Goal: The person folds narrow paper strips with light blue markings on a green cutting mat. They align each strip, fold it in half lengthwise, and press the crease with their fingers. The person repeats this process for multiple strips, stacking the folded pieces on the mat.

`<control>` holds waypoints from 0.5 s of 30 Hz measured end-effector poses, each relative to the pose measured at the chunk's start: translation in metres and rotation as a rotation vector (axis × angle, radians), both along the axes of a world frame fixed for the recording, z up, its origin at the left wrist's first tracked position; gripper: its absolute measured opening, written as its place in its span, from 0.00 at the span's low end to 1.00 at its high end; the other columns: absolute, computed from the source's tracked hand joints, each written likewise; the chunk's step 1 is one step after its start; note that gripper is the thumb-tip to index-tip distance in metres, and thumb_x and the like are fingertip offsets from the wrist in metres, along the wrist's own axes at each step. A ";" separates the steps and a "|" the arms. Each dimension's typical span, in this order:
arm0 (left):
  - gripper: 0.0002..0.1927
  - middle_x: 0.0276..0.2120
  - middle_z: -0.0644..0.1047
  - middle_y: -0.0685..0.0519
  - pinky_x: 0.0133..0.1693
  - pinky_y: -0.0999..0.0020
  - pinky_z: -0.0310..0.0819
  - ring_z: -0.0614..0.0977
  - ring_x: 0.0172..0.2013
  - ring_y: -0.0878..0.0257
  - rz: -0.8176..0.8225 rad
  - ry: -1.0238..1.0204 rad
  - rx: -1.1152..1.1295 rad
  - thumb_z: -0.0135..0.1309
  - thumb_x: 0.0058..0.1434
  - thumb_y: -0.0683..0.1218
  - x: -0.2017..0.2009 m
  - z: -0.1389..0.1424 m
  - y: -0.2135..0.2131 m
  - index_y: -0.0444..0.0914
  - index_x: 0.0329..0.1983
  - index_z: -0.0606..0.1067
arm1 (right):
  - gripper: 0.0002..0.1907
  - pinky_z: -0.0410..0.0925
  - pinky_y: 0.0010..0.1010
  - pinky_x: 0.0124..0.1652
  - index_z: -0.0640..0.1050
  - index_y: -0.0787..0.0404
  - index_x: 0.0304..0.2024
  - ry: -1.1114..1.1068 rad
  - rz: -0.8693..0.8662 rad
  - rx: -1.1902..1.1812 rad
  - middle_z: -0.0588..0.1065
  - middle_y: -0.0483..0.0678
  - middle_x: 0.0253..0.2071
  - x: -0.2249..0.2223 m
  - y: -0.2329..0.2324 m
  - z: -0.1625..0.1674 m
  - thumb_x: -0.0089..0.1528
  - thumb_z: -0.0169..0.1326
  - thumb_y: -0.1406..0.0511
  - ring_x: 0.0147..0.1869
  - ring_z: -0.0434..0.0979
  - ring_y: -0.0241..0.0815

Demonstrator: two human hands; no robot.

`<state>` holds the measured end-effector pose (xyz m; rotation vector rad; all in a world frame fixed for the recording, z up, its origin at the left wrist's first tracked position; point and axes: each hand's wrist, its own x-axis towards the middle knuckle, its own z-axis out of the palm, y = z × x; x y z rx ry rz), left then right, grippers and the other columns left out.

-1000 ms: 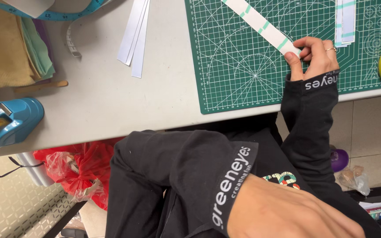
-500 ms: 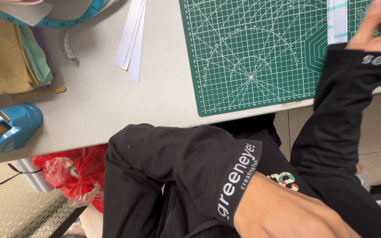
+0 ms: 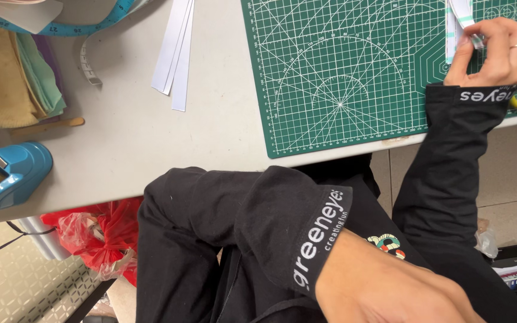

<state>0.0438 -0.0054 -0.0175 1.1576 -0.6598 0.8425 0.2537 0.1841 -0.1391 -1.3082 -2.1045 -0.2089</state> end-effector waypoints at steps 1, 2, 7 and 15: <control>0.39 0.49 0.75 0.44 0.55 0.59 0.74 0.79 0.50 0.51 0.002 0.004 0.006 0.42 0.66 0.73 0.000 -0.001 0.000 0.32 0.51 0.69 | 0.13 0.67 0.38 0.57 0.79 0.64 0.45 0.001 -0.009 0.003 0.73 0.48 0.50 0.000 -0.002 -0.002 0.59 0.54 0.79 0.57 0.73 0.47; 0.38 0.49 0.75 0.45 0.55 0.59 0.74 0.79 0.50 0.52 -0.001 0.014 0.008 0.42 0.67 0.73 -0.001 -0.003 0.000 0.32 0.51 0.68 | 0.13 0.67 0.38 0.58 0.79 0.63 0.45 0.002 -0.017 0.006 0.72 0.48 0.49 0.001 -0.003 -0.004 0.59 0.55 0.79 0.57 0.72 0.47; 0.37 0.51 0.74 0.46 0.56 0.60 0.74 0.78 0.51 0.53 0.004 0.029 0.029 0.43 0.68 0.72 -0.001 -0.007 -0.001 0.33 0.53 0.68 | 0.13 0.66 0.40 0.55 0.81 0.62 0.42 -0.016 -0.048 0.060 0.72 0.49 0.48 0.009 -0.002 -0.013 0.57 0.56 0.79 0.54 0.72 0.48; 0.34 0.53 0.74 0.47 0.58 0.63 0.73 0.78 0.54 0.55 0.012 0.043 0.060 0.44 0.71 0.70 0.002 -0.011 -0.004 0.35 0.57 0.66 | 0.17 0.66 0.37 0.57 0.80 0.59 0.40 -0.027 -0.101 -0.050 0.72 0.47 0.47 0.010 -0.013 -0.017 0.53 0.51 0.79 0.55 0.72 0.45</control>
